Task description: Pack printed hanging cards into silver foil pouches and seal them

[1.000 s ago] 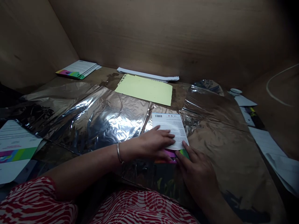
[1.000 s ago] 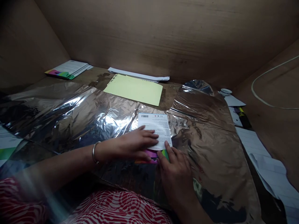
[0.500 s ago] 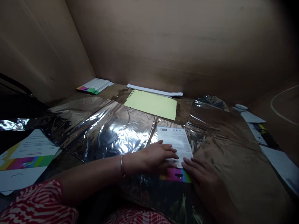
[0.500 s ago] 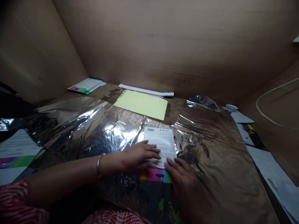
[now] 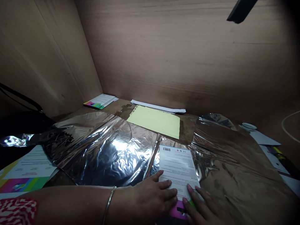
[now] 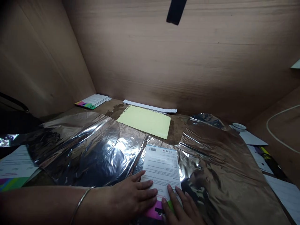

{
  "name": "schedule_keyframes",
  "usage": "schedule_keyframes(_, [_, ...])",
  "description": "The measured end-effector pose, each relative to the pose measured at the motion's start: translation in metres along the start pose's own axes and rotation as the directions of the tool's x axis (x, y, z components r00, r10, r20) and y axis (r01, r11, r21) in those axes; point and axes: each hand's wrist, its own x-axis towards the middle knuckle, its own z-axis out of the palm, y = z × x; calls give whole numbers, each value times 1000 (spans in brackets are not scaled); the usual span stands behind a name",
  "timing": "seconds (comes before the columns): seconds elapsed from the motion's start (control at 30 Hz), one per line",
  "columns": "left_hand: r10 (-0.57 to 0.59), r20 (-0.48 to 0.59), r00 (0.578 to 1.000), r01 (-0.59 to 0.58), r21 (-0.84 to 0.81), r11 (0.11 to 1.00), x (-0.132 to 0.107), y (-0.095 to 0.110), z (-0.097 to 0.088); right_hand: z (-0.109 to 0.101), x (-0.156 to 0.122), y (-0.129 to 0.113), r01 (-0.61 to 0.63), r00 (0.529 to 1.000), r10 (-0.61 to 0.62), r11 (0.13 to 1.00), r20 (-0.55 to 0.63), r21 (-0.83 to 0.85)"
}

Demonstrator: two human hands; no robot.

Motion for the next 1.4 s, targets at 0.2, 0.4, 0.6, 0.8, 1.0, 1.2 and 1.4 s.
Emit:
schedule_keyframes(0.2, [-146, 131, 981, 158, -86, 984, 62, -75, -33, 13, 105, 94, -775, 374, 843, 56, 386, 629])
schedule_keyframes(0.4, [-671, 22, 741, 667, 95, 739, 69, -141, -17, 74, 178, 148, -703, 237, 790, -262, 565, 661])
schedule_keyframes(0.6, [-673, 12, 739, 673, -7, 739, 62, -140, -1, 90, 185, 152, -586, 243, 654, -489, 716, 646])
schedule_keyframes(0.8, [-778, -332, 534, 436, -680, 590, 55, -135, -9, 75, 184, 144, -379, 426, 638, -518, 642, 767])
schedule_keyframes(1.0, [-817, 382, 433, -247, -821, -514, 65, -124, -20, 52, 167, 138, -300, 470, 631, -544, 617, 784])
schedule_keyframes(1.2, [-783, 337, 523, -443, -677, -587, 83, -144, -13, 56, 145, 128, -415, 519, 465, -596, 717, 688])
schedule_keyframes(1.4, [-838, 329, 436, -463, -716, -522, 91, -141, -6, 41, 140, 128, -752, 404, 913, 301, 50, 586])
